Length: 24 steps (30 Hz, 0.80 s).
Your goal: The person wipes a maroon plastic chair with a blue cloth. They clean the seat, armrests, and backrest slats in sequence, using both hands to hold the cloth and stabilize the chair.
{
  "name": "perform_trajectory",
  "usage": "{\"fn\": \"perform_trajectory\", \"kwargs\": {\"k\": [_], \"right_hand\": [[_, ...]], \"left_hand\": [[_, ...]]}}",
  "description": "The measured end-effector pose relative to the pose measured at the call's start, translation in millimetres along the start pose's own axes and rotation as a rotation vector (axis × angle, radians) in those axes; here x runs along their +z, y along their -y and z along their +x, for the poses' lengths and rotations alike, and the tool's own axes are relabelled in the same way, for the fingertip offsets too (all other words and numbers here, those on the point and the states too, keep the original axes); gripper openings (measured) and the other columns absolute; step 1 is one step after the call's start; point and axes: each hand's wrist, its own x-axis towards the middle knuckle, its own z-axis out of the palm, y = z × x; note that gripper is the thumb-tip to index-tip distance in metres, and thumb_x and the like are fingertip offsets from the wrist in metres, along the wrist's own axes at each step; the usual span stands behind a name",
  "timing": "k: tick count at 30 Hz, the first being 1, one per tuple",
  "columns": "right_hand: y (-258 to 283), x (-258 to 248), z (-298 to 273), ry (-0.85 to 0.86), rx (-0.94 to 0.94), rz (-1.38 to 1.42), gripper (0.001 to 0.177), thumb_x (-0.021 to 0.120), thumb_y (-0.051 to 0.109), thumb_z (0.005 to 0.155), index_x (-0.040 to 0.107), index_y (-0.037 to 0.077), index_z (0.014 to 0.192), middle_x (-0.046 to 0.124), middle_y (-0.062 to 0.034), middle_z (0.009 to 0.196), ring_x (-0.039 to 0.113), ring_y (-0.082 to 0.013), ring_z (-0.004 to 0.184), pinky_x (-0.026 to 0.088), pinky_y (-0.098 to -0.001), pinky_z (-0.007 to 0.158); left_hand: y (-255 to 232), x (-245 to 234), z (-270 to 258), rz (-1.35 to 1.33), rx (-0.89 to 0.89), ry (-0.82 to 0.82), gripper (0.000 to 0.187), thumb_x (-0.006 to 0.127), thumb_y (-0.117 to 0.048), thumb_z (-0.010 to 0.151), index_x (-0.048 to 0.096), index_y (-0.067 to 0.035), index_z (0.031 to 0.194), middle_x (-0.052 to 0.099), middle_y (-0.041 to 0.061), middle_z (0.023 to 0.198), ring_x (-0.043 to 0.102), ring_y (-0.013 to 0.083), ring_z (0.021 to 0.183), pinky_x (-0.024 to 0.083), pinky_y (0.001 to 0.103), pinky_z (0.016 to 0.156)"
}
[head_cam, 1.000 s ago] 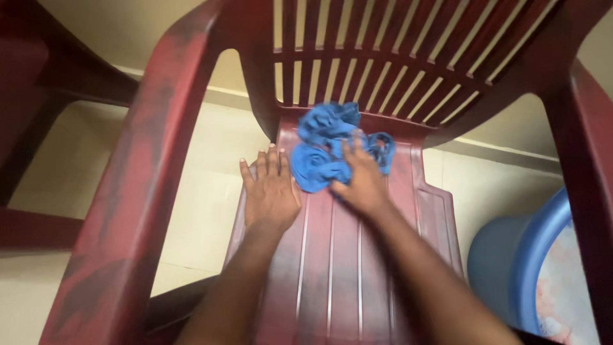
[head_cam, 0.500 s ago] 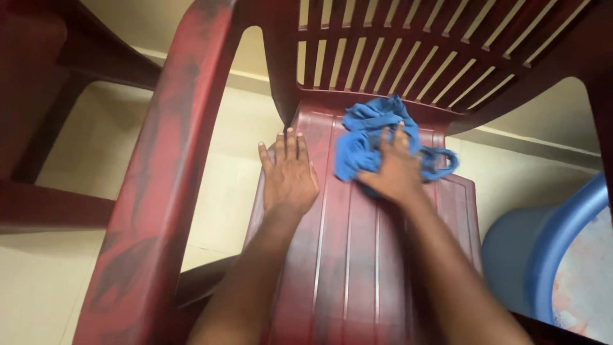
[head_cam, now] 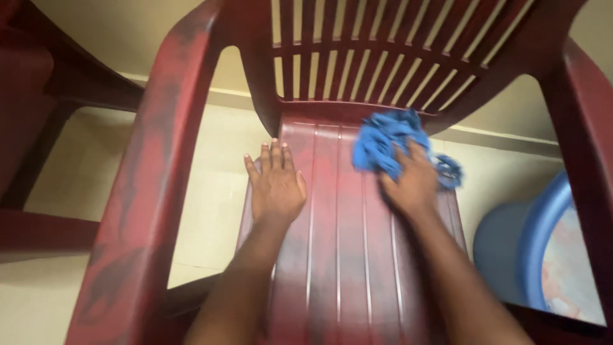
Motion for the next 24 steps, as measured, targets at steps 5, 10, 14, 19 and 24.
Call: {"fn": "perform_trajectory", "kwargs": {"k": [5, 10, 14, 19, 24], "right_hand": [[75.8, -10.1, -71.9, 0.368, -0.064, 0.357, 0.062, 0.075, 0.023, 0.067, 0.069, 0.009, 0.127, 0.056, -0.0188, 0.145, 0.055, -0.0406, 0.129, 0.041, -0.0533, 0.11], [25.4, -97.2, -146.7, 0.395, -0.034, 0.221, 0.074, 0.077, 0.025, 0.06, 0.066, 0.012, 0.131, 0.052, -0.0197, 0.149, 0.052, -0.0389, 0.133, 0.039, -0.0547, 0.103], [-24.7, -60.1, -90.9, 0.091, 0.086, 0.034, 0.069, 0.075, 0.029, 0.078, 0.059, 0.004, 0.139, 0.051, -0.0264, 0.15, 0.051, -0.0445, 0.135, 0.044, -0.0542, 0.105], [-63.2, 19.1, 22.8, 0.298, 0.582, -0.027, 0.074, 0.077, 0.052, 0.076, 0.064, 0.004, 0.131, 0.068, -0.0266, 0.116, 0.066, -0.0439, 0.107, 0.05, -0.0535, 0.095], [-144.4, 17.6, 50.5, 0.655, 0.873, 0.671, 0.061, 0.076, 0.05, 0.073, 0.077, -0.006, 0.098, 0.077, -0.0245, 0.094, 0.073, -0.0349, 0.079, 0.059, -0.0451, 0.071]], "left_hand": [[-0.6, 0.4, 3.1, 0.009, 0.006, -0.001, 0.065, 0.042, -0.039, 0.098, 0.037, -0.006, 0.153, 0.029, 0.013, 0.164, 0.021, 0.0329, 0.152, 0.007, 0.062, 0.121], [1.4, 3.4, 3.6, 0.048, 0.013, 0.04, 0.066, 0.041, -0.038, 0.097, 0.036, -0.006, 0.154, 0.028, 0.013, 0.164, 0.021, 0.0322, 0.152, 0.007, 0.062, 0.12], [-1.8, 7.0, 0.2, 0.089, 0.033, -0.006, 0.065, 0.04, -0.035, 0.098, 0.036, -0.004, 0.156, 0.031, 0.014, 0.164, 0.024, 0.0321, 0.152, 0.008, 0.062, 0.121], [-0.2, 7.4, -3.1, 0.053, 0.028, -0.051, 0.066, 0.04, -0.037, 0.098, 0.036, -0.004, 0.155, 0.033, 0.015, 0.163, 0.026, 0.0313, 0.151, 0.008, 0.061, 0.122], [-2.1, 4.7, -1.2, 0.073, 0.013, -0.016, 0.066, 0.039, -0.037, 0.098, 0.035, -0.005, 0.156, 0.031, 0.013, 0.164, 0.027, 0.0307, 0.15, 0.01, 0.061, 0.121]]}}
